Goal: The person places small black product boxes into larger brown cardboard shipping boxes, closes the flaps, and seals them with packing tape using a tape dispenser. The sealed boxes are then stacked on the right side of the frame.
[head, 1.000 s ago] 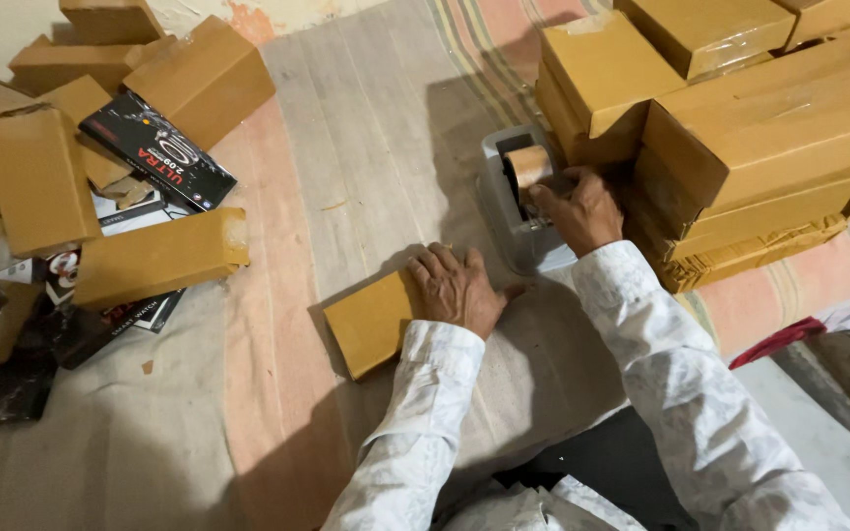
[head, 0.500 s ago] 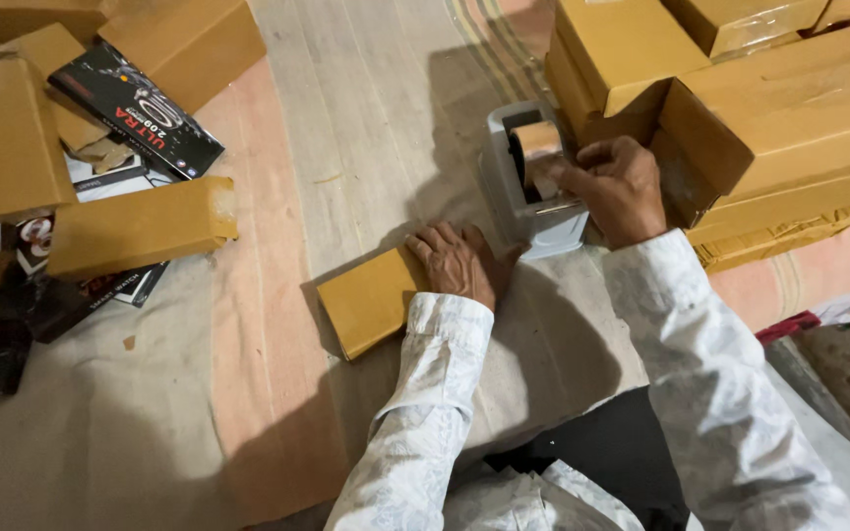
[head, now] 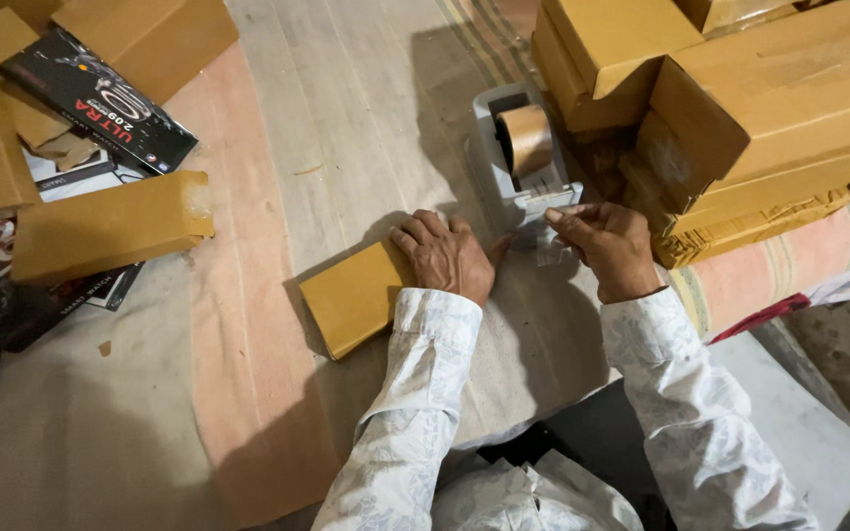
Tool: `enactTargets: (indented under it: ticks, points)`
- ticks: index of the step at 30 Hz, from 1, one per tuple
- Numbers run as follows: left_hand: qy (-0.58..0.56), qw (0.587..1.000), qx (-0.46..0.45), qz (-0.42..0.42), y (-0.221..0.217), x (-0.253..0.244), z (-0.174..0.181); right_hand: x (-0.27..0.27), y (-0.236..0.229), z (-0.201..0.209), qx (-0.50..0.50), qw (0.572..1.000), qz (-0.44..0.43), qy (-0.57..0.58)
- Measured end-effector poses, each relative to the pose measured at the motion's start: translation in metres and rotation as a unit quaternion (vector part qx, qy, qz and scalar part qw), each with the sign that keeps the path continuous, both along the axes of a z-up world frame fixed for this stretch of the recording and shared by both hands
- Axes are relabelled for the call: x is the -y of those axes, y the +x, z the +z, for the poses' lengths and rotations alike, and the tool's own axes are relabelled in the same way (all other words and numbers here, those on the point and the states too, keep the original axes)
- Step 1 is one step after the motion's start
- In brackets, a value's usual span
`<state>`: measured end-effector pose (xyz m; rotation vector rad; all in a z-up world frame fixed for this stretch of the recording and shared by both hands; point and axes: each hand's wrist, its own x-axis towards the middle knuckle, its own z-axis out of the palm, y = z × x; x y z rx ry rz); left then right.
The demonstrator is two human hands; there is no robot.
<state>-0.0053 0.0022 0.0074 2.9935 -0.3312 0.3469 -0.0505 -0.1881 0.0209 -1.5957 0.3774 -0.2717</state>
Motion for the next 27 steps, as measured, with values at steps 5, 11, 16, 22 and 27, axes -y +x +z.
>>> enactTargets:
  ticks: [5,11,16,22,27]
  points:
    - [-0.023,1.0,-0.016,-0.01,-0.002,0.0,0.001,-0.001,-0.003,-0.005,-0.001,1.0,0.001,0.017]
    - [-0.022,1.0,-0.007,-0.007,0.001,0.001,-0.001,-0.003,-0.001,-0.014,0.011,0.999,-0.002,0.034]
    - [0.003,1.0,-0.013,-0.009,-0.001,0.001,0.001,-0.007,0.008,-0.027,0.018,1.0,-0.003,0.024]
    - [-0.02,0.998,-0.056,-0.018,0.002,0.0,0.002,0.0,0.017,-0.038,-0.027,1.0,0.007,0.012]
    - [-0.008,0.999,-0.007,-0.031,0.002,-0.003,-0.001,0.007,0.016,-0.052,-0.053,0.988,-0.001,-0.144]
